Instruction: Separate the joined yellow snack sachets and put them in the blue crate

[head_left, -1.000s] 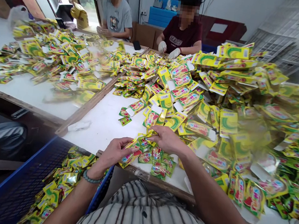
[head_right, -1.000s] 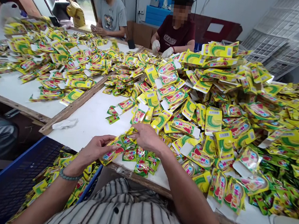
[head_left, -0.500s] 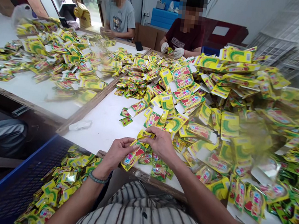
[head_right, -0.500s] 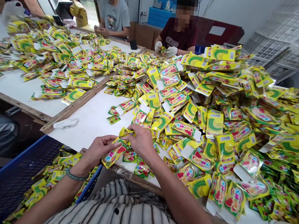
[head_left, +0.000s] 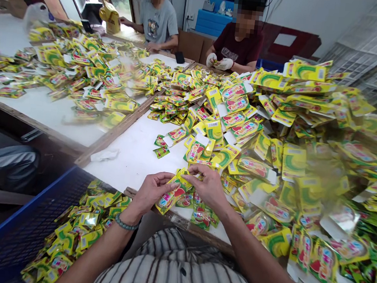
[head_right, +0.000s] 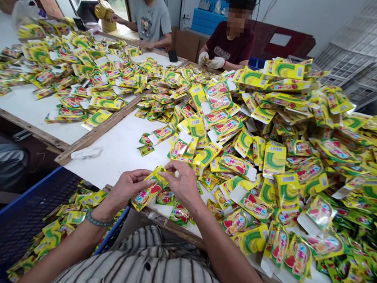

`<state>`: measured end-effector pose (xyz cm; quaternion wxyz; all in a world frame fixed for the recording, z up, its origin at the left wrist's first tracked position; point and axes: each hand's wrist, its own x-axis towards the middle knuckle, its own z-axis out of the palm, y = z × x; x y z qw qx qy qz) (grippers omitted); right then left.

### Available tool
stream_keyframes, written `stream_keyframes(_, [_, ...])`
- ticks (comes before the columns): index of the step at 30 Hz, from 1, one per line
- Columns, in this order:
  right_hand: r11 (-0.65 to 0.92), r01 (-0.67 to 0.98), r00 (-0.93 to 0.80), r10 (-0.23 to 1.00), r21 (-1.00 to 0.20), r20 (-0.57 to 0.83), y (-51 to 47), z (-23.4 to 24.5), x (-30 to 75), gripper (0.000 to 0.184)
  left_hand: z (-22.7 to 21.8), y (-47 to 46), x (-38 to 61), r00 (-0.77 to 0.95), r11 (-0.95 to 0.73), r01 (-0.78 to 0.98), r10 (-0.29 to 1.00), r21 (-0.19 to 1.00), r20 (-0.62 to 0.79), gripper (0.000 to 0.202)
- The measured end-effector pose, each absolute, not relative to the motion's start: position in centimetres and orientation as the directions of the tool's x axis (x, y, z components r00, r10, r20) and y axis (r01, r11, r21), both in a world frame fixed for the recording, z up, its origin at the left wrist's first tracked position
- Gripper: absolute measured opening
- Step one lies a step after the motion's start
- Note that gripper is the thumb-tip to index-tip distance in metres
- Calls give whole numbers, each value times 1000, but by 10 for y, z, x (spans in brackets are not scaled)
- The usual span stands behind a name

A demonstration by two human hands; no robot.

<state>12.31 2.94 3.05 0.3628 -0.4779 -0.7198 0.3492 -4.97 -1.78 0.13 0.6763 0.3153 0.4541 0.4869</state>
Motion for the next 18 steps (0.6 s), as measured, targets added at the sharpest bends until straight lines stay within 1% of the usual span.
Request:
stream_keyframes(2, [344, 470, -288, 930, -813, 227, 28, 31, 124, 6, 0, -19, -48, 100, 328, -375, 944, 867, -314, 35])
stream_keyframes(4, [352, 500, -282, 930, -791, 236, 29, 30, 127, 7, -1, -19, -47, 79, 327, -379, 944, 866, -322, 35])
stream_keyframes(8, [258, 511, -169, 965, -820, 198, 32, 24, 132, 8, -2, -19, -46, 86, 341, -368, 939, 865, -334, 35])
stream_keyframes(11, [230, 479, -114, 973, -848, 200, 32, 23, 130, 12, -1, -16, -47, 90, 344, -343, 938, 874, -334, 36])
stream_keyframes(13, [211, 459, -123, 977, -863, 174, 32, 25, 129, 13, 1, -15, -48, 80, 339, -332, 940, 880, -332, 37])
stream_keyframes(15, [185, 454, -171, 978, -871, 118, 33, 27, 129, 14, 2, -15, -49, 79, 350, -328, 936, 877, -343, 38])
stream_keyframes(18, [182, 496, -257, 965, -849, 56, 33, 29, 132, 16, 2, -18, -48, 72, 375, -332, 925, 865, -374, 39])
